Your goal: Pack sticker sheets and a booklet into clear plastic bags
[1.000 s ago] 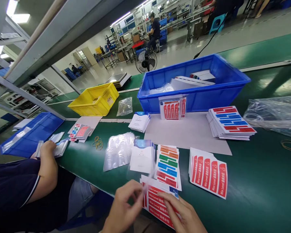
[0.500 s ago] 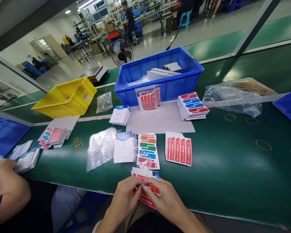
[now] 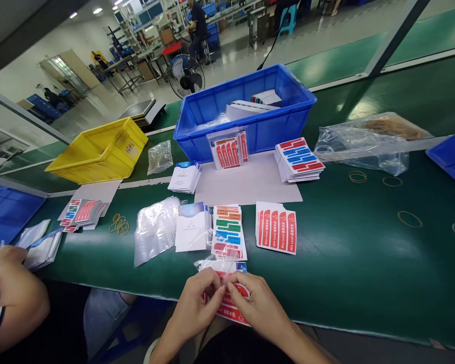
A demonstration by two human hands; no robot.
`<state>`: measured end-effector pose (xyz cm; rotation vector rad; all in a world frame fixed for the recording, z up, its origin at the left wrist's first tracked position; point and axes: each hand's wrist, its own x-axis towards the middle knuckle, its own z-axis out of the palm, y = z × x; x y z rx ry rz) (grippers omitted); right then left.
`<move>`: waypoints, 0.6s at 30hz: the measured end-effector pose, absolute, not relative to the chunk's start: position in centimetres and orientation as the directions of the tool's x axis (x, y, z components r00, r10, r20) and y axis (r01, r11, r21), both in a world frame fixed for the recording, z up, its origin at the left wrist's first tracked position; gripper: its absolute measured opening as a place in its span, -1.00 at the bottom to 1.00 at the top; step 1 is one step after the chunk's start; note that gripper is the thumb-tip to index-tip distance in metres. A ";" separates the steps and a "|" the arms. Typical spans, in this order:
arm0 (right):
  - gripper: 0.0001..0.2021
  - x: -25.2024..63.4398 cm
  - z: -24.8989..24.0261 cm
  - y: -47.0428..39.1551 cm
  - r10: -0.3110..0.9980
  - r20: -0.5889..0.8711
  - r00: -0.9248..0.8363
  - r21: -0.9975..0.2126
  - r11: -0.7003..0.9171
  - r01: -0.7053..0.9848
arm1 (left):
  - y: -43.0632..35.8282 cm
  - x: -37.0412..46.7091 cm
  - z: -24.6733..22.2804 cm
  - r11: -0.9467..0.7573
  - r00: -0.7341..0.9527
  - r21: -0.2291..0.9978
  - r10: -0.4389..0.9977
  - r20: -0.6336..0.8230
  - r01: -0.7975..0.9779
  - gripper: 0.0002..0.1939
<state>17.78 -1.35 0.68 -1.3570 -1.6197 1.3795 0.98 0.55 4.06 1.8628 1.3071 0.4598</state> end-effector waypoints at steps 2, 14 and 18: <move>-0.75 17.6 0.8 -1.4 0.943 -0.161 -0.290 -0.943 -0.060 0.326 | 0.4 0.9 4.1 -0.144 0.379 0.770 0.916 -0.135 0.622 -0.87; -0.72 17.1 0.9 -1.9 0.949 -0.116 -0.294 -0.895 0.028 0.444 | -0.1 0.1 3.4 -0.410 0.296 0.412 0.902 0.314 0.813 -0.77; -0.78 17.9 1.6 -1.9 0.953 -0.119 -0.279 -0.872 0.034 0.488 | -0.3 -0.1 4.3 -0.433 0.365 0.383 0.900 0.238 0.816 -0.76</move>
